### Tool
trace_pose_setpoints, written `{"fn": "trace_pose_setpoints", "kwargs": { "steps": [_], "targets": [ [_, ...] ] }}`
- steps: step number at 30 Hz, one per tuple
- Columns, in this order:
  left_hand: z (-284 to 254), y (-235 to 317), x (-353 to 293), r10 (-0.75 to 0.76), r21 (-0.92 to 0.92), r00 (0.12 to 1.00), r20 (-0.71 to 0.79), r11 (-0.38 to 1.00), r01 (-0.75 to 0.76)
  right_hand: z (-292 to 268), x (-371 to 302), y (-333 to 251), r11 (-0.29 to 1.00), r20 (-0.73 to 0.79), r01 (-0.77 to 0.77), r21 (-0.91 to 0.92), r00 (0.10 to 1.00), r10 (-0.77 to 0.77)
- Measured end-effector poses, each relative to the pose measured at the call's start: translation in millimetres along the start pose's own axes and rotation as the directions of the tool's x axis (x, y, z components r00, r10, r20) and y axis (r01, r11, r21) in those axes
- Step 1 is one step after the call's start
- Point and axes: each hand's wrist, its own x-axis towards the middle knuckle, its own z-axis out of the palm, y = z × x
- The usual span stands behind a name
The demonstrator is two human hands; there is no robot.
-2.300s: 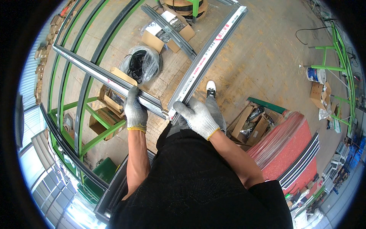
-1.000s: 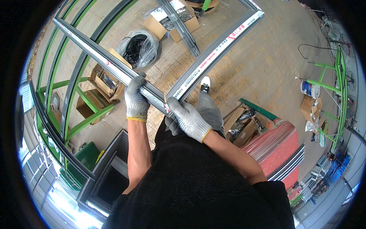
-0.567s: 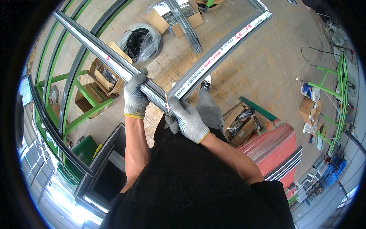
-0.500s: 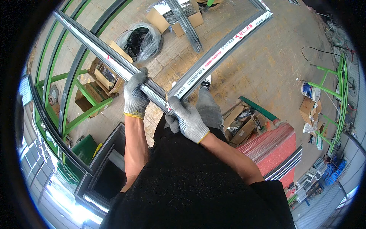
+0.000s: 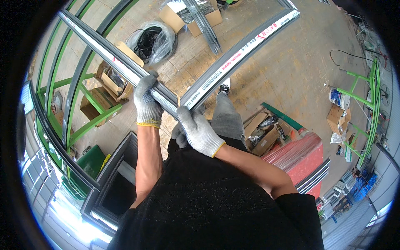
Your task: The person assembles a metal frame by aligning aluminum extrusions and fastening them with a cordless drill. They repeatedly position pieces, insert fasteners, and tighten joints, then place the assembled frame aside and continue with additional frame sections.
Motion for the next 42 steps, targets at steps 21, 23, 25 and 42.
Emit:
{"fn": "trace_pose_setpoints", "kwargs": {
  "steps": [21, 23, 25, 42],
  "targets": [
    [-27, 8, 6, -0.039, 0.104, 0.997, 0.064, 0.994, 0.032, -28, 19, -12, 0.909, 0.099, -0.130, -0.395, 0.978, 0.183],
    [-33, 9, 9, -0.028, 0.127, 1.000, 0.009, 0.992, 0.027, -36, 22, -21, 0.954, 0.051, 0.028, -0.297, 0.999, -0.013],
    [-39, 15, 7, 0.039, 0.091, 0.999, -0.016, 0.995, -0.038, -61, 20, -40, 0.979, -0.022, 0.100, -0.176, 0.994, -0.105],
    [231, 46, 81, 0.221, 0.519, 0.968, 0.119, 0.817, -0.251, -274, 38, -242, 0.879, -0.563, 0.285, -0.383, 0.682, -0.467]
  ]
}}
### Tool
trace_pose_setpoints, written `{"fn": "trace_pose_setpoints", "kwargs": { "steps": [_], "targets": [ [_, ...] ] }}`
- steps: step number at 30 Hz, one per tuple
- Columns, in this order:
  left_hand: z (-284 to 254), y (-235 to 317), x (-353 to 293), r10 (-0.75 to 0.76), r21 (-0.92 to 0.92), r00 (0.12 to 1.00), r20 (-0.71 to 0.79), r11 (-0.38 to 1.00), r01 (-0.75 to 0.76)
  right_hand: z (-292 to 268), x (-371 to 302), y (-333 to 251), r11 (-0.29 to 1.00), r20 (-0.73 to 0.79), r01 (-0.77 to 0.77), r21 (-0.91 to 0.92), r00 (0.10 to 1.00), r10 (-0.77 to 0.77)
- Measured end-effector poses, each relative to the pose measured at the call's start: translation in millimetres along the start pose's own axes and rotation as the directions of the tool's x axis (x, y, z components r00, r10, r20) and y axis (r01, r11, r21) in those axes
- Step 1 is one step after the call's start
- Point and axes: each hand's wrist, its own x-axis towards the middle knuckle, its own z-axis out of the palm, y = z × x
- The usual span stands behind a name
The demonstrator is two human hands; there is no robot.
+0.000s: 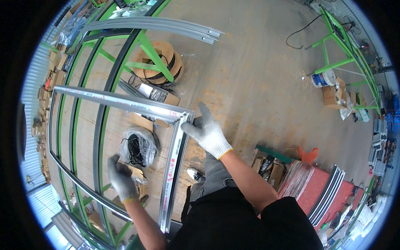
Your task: The person assembles a metal frame by aligning aluminum extrusions and fastening them with a cordless drill. They repeatedly position pieces, insert fasteners, and tighten joints, then place the assembled frame aside and continue with additional frame sections.
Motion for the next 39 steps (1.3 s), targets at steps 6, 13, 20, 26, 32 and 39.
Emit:
{"fn": "trace_pose_setpoints", "kwargs": {
  "steps": [6, 13, 20, 26, 32, 39],
  "targets": [
    [149, -8, 82, -0.256, -0.341, 0.915, 0.311, 0.869, 0.359, -3, -1, -11, 0.991, 0.087, 0.080, -0.105, 0.994, -0.071],
    [184, -22, 94, -0.277, -0.351, 0.945, 0.172, 0.879, 0.322, 29, -8, -14, 0.987, -0.009, 0.163, 0.006, 0.987, -0.163],
    [188, -17, 90, -0.281, -0.341, 0.947, 0.156, 0.884, 0.319, 44, 3, -4, 0.968, -0.053, 0.244, 0.057, 0.969, -0.241],
    [185, -2, 91, -0.306, -0.166, 0.915, 0.263, 0.920, 0.356, 36, 15, -5, 0.976, -0.030, 0.219, -0.014, 0.975, -0.219],
    [45, 23, 58, -0.033, 0.391, 0.974, 0.225, 0.918, -0.059, 37, 26, 9, 0.975, -0.146, 0.215, -0.056, 0.964, -0.221],
    [-220, 41, -8, 0.388, 0.556, 0.845, -0.368, 0.820, -0.135, 82, -32, 39, 0.936, -0.420, 0.281, 0.211, 0.891, -0.173]
  ]
}}
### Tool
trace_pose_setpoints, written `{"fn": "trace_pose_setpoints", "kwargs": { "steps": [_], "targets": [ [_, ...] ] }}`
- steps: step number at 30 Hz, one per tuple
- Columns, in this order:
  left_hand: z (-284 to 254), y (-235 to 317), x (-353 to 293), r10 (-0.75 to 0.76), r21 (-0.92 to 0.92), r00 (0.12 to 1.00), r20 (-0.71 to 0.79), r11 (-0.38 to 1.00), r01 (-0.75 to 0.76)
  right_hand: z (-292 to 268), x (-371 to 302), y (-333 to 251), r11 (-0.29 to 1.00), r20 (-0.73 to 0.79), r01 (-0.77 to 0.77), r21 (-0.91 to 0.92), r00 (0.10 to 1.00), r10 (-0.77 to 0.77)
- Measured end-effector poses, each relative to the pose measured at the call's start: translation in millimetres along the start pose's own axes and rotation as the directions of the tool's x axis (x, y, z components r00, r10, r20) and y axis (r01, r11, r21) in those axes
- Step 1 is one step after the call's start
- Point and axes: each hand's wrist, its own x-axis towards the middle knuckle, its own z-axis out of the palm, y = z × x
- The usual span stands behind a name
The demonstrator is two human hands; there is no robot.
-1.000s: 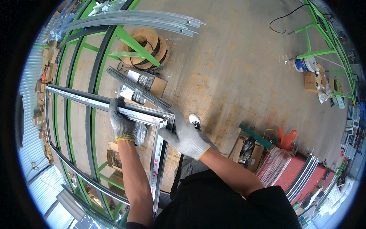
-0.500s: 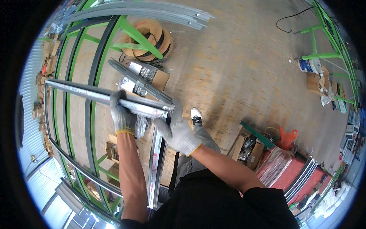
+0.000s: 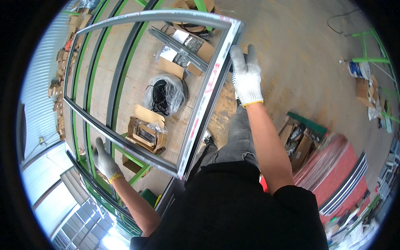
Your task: The person assembles a metal frame by aligning aluminum extrusions and fastening them with a cordless drill. They repeatedly position pieces, insert fasteners, and tighten joints, then place the assembled frame aside and continue with additional frame sections.
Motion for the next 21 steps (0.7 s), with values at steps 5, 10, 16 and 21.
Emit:
{"fn": "trace_pose_setpoints", "kwargs": {
  "steps": [5, 10, 16, 21],
  "targets": [
    [-18, -80, -59, -0.509, -0.161, 0.689, 0.516, 0.732, 0.662, -32, -110, 32, 0.997, -0.255, -0.039, 0.060, 0.965, 0.053],
    [24, -81, -91, -0.332, -0.146, 0.680, 0.654, 0.826, 0.544, -76, -149, 10, 0.991, -0.610, 0.042, 0.130, 0.791, 0.047],
    [23, -73, -99, -0.365, -0.040, 0.633, 0.683, 0.846, 0.531, 48, -147, 47, 0.987, -0.037, -0.012, -0.158, 0.999, 0.006],
    [26, -83, -91, -0.319, -0.036, 0.576, 0.753, 0.854, 0.519, 36, -152, 39, 0.951, -0.116, 0.091, -0.297, 0.985, -0.130]
  ]
}}
